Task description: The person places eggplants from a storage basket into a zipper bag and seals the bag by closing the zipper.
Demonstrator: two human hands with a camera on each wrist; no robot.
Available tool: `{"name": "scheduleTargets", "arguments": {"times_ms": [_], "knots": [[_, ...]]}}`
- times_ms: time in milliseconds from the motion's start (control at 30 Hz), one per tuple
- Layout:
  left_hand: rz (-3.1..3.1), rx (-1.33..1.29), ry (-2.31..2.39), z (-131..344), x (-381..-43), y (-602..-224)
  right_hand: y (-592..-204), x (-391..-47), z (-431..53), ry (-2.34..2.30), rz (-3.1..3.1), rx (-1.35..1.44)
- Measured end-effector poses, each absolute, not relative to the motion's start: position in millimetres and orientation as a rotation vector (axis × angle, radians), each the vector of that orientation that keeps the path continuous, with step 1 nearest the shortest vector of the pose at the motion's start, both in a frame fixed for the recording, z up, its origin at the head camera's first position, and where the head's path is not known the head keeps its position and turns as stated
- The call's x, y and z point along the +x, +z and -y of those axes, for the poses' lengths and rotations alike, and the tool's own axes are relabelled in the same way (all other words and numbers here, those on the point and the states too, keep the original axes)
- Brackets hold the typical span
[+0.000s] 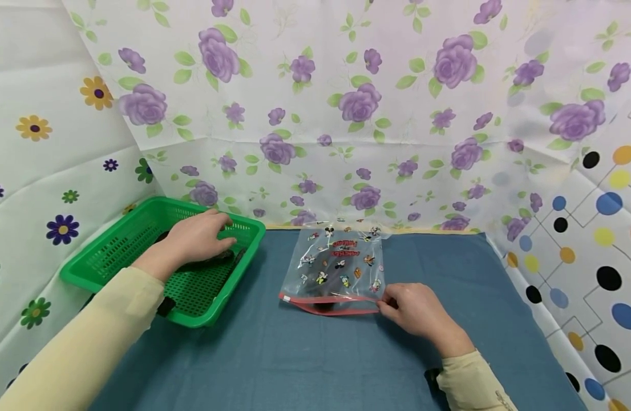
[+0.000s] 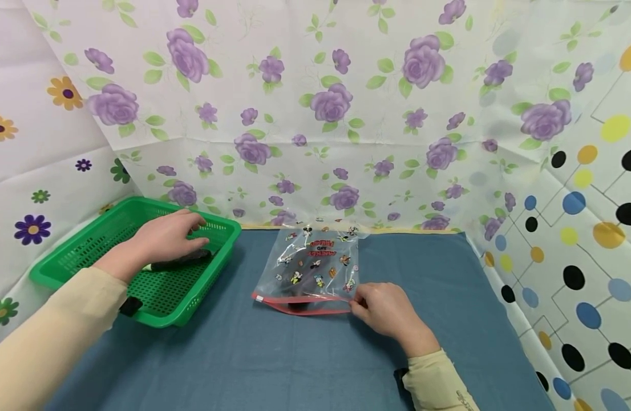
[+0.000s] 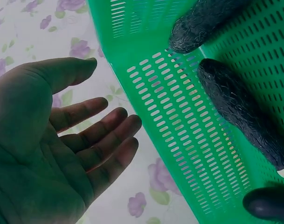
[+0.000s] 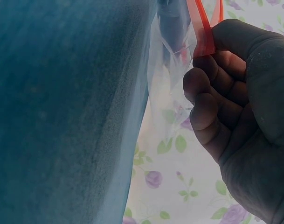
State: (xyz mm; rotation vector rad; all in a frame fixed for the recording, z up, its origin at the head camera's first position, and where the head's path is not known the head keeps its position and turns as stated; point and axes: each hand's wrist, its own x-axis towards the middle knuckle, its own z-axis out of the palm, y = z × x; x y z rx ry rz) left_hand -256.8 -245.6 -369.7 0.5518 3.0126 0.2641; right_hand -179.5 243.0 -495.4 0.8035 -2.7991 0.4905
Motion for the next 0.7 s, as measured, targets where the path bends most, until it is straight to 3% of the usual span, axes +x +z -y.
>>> {"name": "scheduleTargets", "arguments": {"times_ms": [700], "knots": [[-2.868,0.517,0.217,243.8,-281.8,-386.4,-493.8,-180.0,-243.7,0.488,2.809,0.812]]}}
